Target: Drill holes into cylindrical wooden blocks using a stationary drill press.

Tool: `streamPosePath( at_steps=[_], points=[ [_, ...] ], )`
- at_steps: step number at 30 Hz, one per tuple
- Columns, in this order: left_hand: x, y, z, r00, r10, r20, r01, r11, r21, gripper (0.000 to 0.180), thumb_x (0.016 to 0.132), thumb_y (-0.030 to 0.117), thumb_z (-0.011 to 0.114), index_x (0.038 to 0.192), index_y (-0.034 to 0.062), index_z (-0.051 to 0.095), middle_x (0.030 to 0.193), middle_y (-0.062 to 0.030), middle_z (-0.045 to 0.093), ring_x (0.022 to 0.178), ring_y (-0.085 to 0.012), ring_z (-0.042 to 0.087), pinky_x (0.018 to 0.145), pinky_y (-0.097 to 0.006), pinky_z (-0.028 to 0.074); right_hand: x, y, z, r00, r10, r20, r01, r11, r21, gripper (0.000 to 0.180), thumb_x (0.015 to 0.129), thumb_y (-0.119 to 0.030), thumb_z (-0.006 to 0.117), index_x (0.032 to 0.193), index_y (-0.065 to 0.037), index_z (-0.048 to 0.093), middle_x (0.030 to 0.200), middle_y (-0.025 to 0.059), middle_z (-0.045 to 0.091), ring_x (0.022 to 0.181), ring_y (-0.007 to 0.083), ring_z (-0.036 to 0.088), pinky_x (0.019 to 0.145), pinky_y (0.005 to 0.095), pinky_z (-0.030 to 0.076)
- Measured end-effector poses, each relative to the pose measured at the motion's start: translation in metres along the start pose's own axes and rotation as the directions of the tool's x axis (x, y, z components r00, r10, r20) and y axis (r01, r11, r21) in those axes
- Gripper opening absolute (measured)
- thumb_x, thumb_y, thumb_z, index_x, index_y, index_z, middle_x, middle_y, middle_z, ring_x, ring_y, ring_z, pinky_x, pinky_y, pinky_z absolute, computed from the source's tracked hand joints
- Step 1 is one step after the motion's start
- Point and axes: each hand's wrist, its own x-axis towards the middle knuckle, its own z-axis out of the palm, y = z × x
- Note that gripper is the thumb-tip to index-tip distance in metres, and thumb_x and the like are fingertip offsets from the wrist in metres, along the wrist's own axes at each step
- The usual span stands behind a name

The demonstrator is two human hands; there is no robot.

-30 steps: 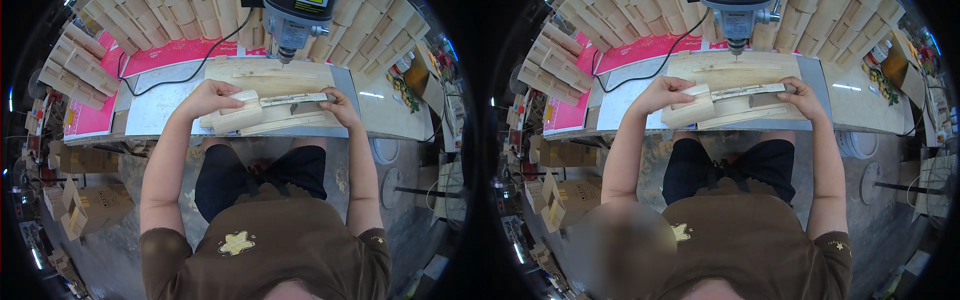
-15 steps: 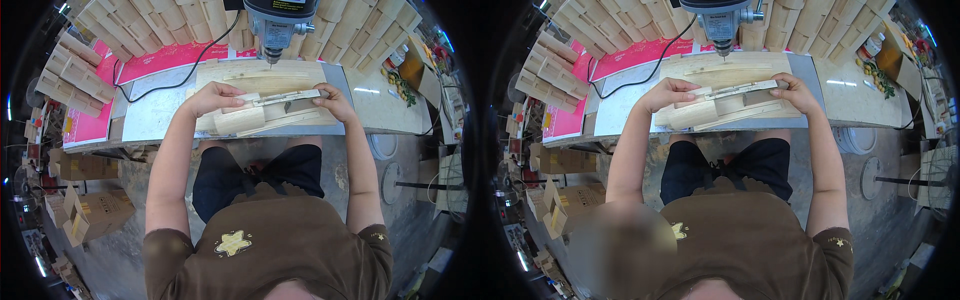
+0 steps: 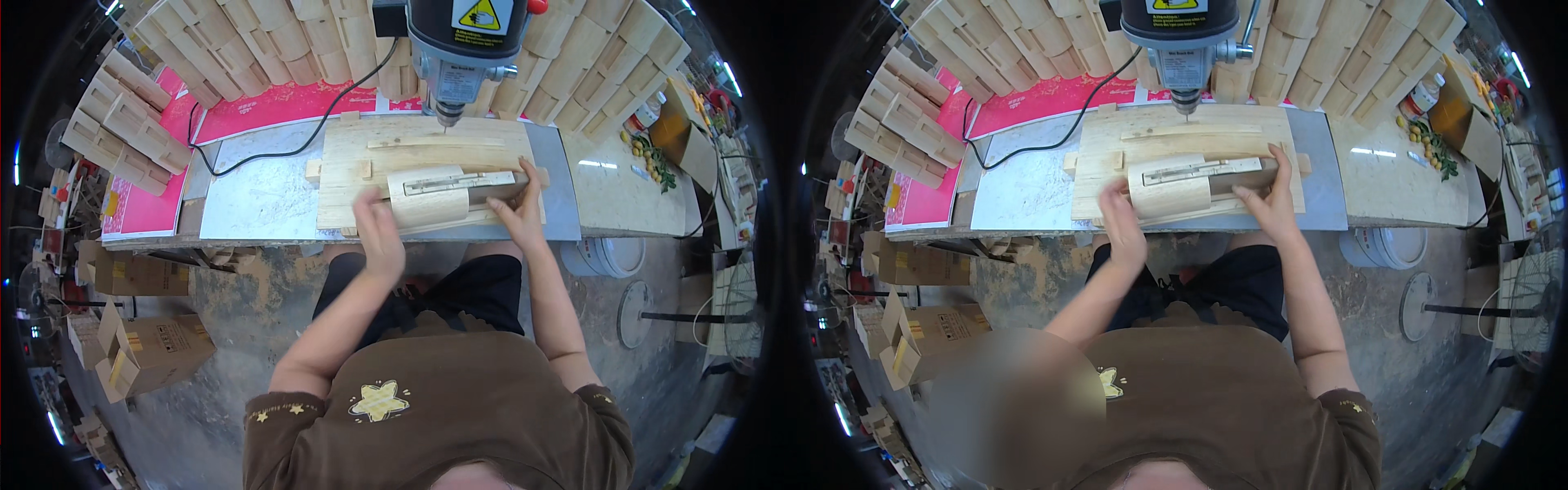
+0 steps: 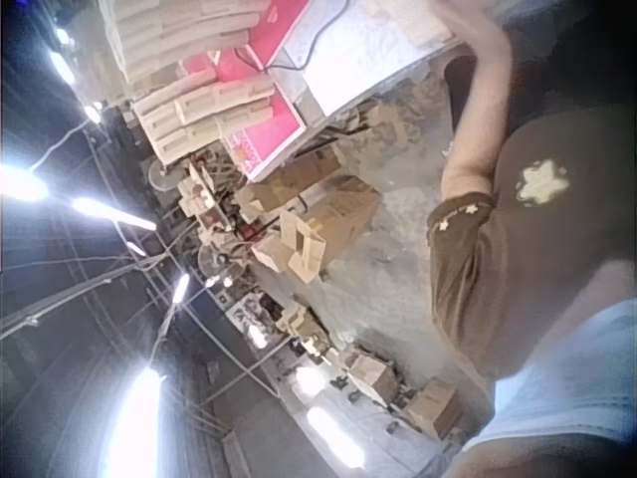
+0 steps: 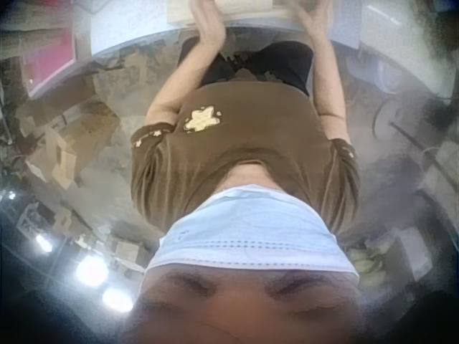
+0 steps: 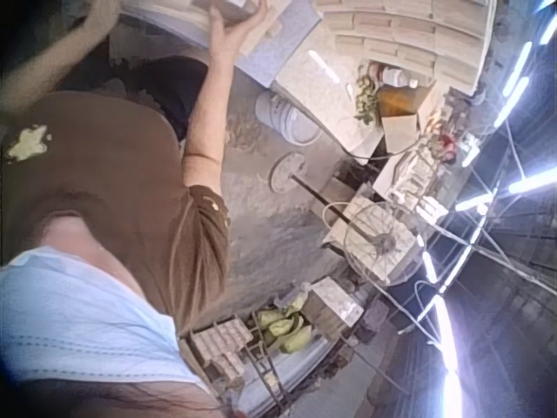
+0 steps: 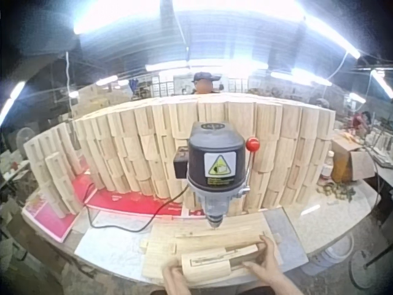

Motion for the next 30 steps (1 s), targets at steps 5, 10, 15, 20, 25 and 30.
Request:
streamPosePath(
  at_steps=[5,10,15,20,25,30],
  points=[
    [-0.034,0.008,-0.006,0.973,0.165,0.164,-0.220,0.880,0.420,0.062,0.081,0.031,0.059,0.126,-0.0040,0.036,0.119,-0.0200,0.044,0.112,-0.0333,0.041,0.095,-0.048,0.023,-0.005,0.001,0.006,0.999,0.028,-0.023,-0.028,1.000,-0.002,0.093,0.071,-0.013,0.076,0.138,-0.008,0.012,0.128,0.0175,0.036,0.118,0.0273,0.038,0.099,0.0383,0.033],
    [-0.013,0.005,-0.006,0.965,0.140,0.220,-0.229,0.858,0.459,0.070,0.071,0.031,0.069,0.126,-0.0006,0.041,0.115,-0.0153,0.048,0.111,-0.0292,0.042,0.094,-0.048,0.021,0.000,0.007,0.008,0.997,-0.022,-0.077,0.016,0.996,-0.085,0.093,0.069,-0.017,0.077,0.136,-0.006,0.014,0.125,0.0176,0.038,0.116,0.0282,0.040,0.099,0.0392,0.032],
    [0.017,-0.012,-0.002,0.947,0.165,0.275,-0.286,0.821,0.495,0.064,0.065,0.029,0.073,0.120,0.0066,0.050,0.103,-0.0091,0.052,0.105,-0.0274,0.044,0.091,-0.048,0.024,0.029,0.027,0.000,0.995,-0.058,-0.084,0.039,0.975,-0.218,0.092,0.070,-0.015,0.077,0.136,-0.007,0.014,0.125,0.0186,0.038,0.116,0.0274,0.040,0.097,0.0377,0.034],
    [0.046,-0.023,0.009,0.942,0.185,0.281,-0.314,0.785,0.534,0.065,0.060,0.028,0.077,0.119,0.0140,0.055,0.101,-0.0059,0.054,0.103,-0.0264,0.045,0.090,-0.047,0.026,0.052,0.023,0.007,0.994,0.019,-0.112,-0.023,0.999,-0.033,0.090,0.071,-0.013,0.076,0.137,-0.006,0.015,0.125,0.0196,0.037,0.117,0.0262,0.040,0.094,0.0348,0.038],
    [0.067,-0.037,0.005,0.955,0.141,0.261,-0.253,0.848,0.466,0.052,0.057,0.024,0.079,0.106,0.0165,0.064,0.088,-0.0032,0.057,0.094,-0.0246,0.048,0.085,-0.040,0.034,0.054,0.023,0.021,0.988,-0.003,-0.155,0.001,1.000,-0.012,0.087,0.072,-0.011,0.075,0.137,-0.008,0.017,0.127,0.0189,0.037,0.115,0.0253,0.042,0.092,0.0334,0.040],
    [0.074,-0.040,-0.007,0.948,0.160,0.275,-0.274,0.849,0.452,0.050,0.056,0.020,0.079,0.104,0.0142,0.064,0.078,-0.0030,0.057,0.082,-0.0245,0.050,0.076,-0.037,0.039,0.054,0.019,0.031,0.986,-0.003,-0.165,0.000,1.000,-0.022,0.087,0.073,-0.013,0.074,0.138,-0.010,0.016,0.128,0.0187,0.036,0.115,0.0253,0.041,0.094,0.0333,0.039]
  ],
)
